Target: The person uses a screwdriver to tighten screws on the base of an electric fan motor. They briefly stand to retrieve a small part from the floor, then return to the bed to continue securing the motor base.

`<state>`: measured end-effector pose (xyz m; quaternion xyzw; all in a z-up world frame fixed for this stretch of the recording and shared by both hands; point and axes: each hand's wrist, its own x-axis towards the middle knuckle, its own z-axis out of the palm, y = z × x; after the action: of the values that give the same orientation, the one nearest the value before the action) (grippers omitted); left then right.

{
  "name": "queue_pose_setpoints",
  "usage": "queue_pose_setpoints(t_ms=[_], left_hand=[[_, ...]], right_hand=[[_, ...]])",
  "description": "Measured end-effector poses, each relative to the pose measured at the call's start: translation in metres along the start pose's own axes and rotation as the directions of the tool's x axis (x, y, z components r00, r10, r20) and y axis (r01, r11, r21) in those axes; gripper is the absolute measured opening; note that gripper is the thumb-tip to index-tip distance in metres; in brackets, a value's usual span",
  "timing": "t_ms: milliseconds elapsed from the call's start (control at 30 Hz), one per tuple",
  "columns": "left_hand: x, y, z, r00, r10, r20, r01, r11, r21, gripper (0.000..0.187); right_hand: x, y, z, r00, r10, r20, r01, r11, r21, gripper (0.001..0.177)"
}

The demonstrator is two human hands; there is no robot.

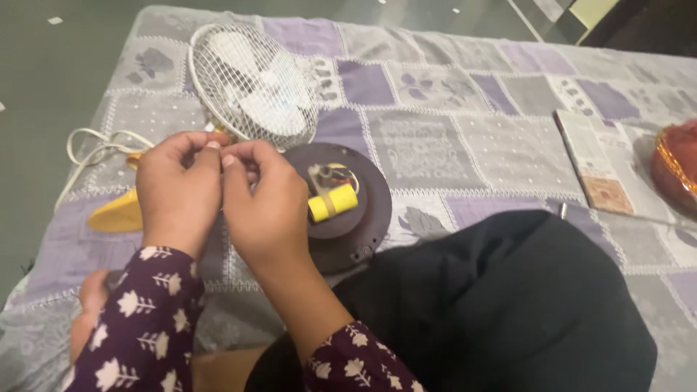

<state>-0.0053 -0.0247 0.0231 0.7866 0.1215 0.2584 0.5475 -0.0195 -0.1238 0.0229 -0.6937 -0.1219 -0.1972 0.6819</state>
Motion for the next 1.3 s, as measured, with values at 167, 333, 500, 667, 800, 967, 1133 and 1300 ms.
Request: queue_pose_setpoints(t_ms=[167,333,500,667,800,967,1133,1300], left_hand=[[0.005,0.018,-0.011,0.976,0.176,-0.128,-0.144,0.963,0.227,0.015],[0.015,0.04,-0.037,0.74,0.651,-0.169,-0.433,0.653,0.622,0.011],[0.016,0.055,-0.076,0.91,0.272,-0.314,-0.008,0.767,0.641,0.016],[0.006,0.052,-0.121,0.888,0.066,-0.455,0.238,0.78,0.579,0.018],[-0.006,0.04,-0.158,0.835,0.06,-0.547,0.31,0.77,0.558,0.017],[-0.022,0.028,-0.201,0.779,0.077,-0.622,0.377,0.735,0.563,0.017],[-0.028,0.025,-0.23,0.768,0.07,-0.637,0.393,0.733,0.555,0.018],[-0.029,0.023,-0.253,0.767,0.047,-0.64,0.402,0.742,0.536,0.018]], right_hand=[[0.01,-0.01,0.009,0.958,-0.284,0.039,0.284,0.921,-0.267,0.012],[0.029,-0.02,0.03,0.878,-0.464,0.114,0.477,0.841,-0.254,0.02],[0.032,-0.034,0.065,0.895,-0.328,0.303,0.365,0.928,-0.074,0.019],[0.021,-0.047,0.104,0.822,-0.285,0.493,0.312,0.95,0.028,0.02],[-0.002,-0.054,0.134,0.766,-0.278,0.58,0.302,0.952,0.056,0.021],[-0.033,-0.067,0.167,0.695,-0.29,0.658,0.275,0.953,0.13,0.022],[-0.045,-0.082,0.19,0.666,-0.302,0.682,0.266,0.951,0.161,0.022],[-0.06,-0.098,0.203,0.662,-0.188,0.726,0.14,0.982,0.127,0.024]])
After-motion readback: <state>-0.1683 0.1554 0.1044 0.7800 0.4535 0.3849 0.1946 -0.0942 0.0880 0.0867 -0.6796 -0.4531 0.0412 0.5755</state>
